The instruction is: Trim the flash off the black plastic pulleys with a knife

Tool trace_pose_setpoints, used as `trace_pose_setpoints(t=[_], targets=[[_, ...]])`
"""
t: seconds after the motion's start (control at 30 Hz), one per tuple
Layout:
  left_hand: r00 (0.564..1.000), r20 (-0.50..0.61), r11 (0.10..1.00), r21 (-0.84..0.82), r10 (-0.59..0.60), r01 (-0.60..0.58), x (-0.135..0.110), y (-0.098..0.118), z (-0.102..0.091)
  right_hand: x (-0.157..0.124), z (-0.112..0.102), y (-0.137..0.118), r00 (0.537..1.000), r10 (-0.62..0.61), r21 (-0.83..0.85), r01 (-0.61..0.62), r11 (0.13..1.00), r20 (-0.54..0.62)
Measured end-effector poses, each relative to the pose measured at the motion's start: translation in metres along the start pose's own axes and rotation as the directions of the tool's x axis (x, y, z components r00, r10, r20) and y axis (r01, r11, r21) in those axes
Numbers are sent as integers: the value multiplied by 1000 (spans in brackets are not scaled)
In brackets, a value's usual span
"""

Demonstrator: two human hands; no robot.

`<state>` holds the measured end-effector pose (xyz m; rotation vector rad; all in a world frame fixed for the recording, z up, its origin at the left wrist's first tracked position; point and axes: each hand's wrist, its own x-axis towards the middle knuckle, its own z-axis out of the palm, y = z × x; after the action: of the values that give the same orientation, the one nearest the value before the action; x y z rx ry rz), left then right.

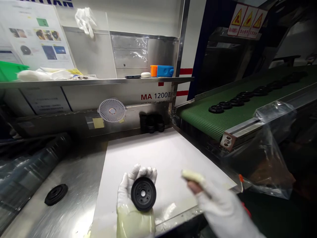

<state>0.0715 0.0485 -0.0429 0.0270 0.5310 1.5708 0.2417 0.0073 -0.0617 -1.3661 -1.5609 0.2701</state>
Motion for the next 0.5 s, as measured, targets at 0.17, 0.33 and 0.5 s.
trace_pose_setpoints(t=[0.17, 0.33, 0.5], targets=[[997, 21, 995, -52, -81, 82, 2, 11, -9, 133, -97, 2, 991, 34, -695, -114, 710, -128], [995, -24, 995, -48, -92, 91, -2, 19, -9, 262, -148, 46, 951, 270, -821, -275, 501, -154], [1000, 11, 978, 206, 9, -11, -5, 38, -16, 292, -145, 104, 916, 398, -809, -271, 521, -51]])
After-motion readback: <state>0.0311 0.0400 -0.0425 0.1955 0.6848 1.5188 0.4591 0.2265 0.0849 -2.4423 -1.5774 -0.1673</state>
